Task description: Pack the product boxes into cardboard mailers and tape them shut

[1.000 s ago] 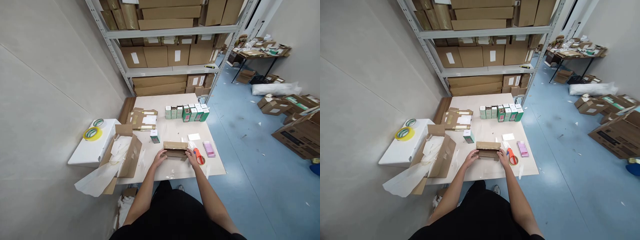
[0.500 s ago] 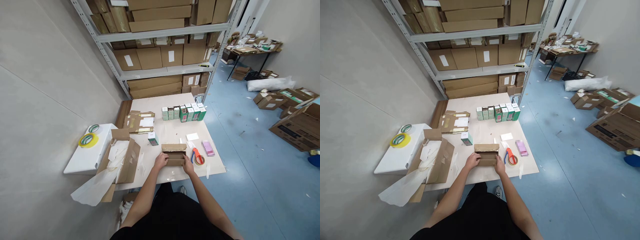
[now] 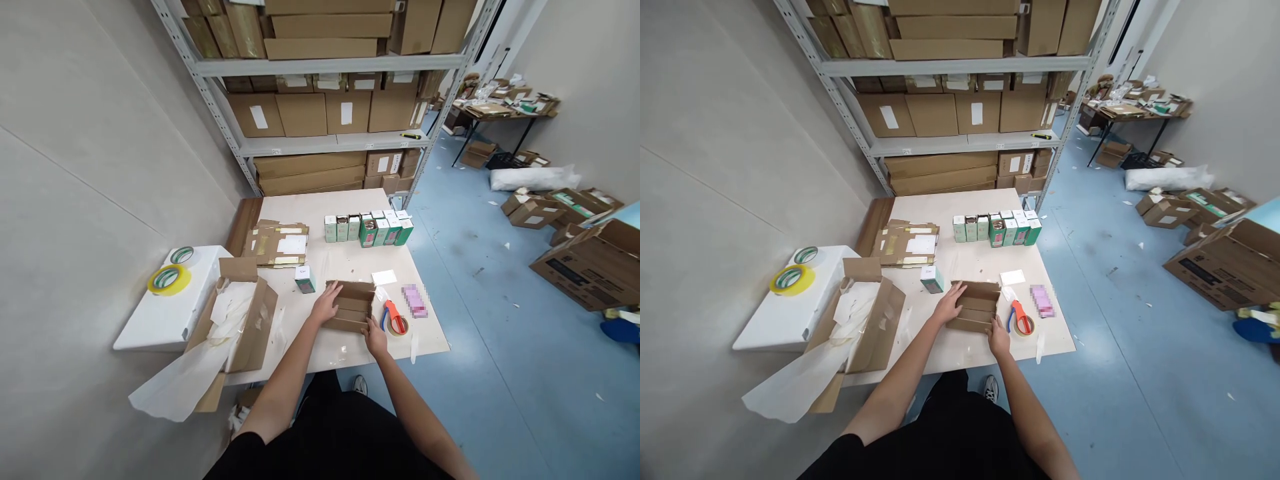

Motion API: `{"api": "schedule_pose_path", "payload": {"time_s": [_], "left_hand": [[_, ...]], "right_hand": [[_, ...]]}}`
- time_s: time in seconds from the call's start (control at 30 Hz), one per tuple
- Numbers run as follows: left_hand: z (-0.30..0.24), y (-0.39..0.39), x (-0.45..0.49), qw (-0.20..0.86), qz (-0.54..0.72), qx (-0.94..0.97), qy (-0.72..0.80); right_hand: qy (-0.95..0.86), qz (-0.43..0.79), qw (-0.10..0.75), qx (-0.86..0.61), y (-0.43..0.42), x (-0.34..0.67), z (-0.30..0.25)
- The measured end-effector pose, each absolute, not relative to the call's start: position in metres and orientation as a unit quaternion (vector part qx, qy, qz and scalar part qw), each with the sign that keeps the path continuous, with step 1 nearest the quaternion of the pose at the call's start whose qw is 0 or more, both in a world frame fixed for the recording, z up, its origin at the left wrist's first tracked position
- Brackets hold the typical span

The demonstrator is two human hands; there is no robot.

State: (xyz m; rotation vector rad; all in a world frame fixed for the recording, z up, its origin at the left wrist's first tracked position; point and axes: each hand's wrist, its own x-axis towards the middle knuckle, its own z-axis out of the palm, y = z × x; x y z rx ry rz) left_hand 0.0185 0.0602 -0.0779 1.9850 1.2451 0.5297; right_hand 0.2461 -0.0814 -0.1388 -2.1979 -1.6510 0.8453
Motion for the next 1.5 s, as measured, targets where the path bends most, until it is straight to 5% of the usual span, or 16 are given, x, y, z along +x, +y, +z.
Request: {"api": "schedule_pose_path", "payload": {"time_s": [0.4, 0.87, 1.5], "left_hand": [[-0.08, 0.08, 0.005, 0.394, -0.044, 0.765, 0.508], [-0.103, -0.061, -0.007, 0.348, 0.11, 0.682, 0.634], [-0.093, -0.2, -0.084, 0.28, 0.333, 0.545, 0.716]], "right_hand": [[-0.584, 0.247, 0.241, -0.735, -0.101, 0.251, -0.165], [-0.639, 0.228, 0.219, -0.701, -0.103, 0.258, -0.165], [-0.804, 0.223, 0.269, -0.481, -0.074, 0.136, -0.071]]}}
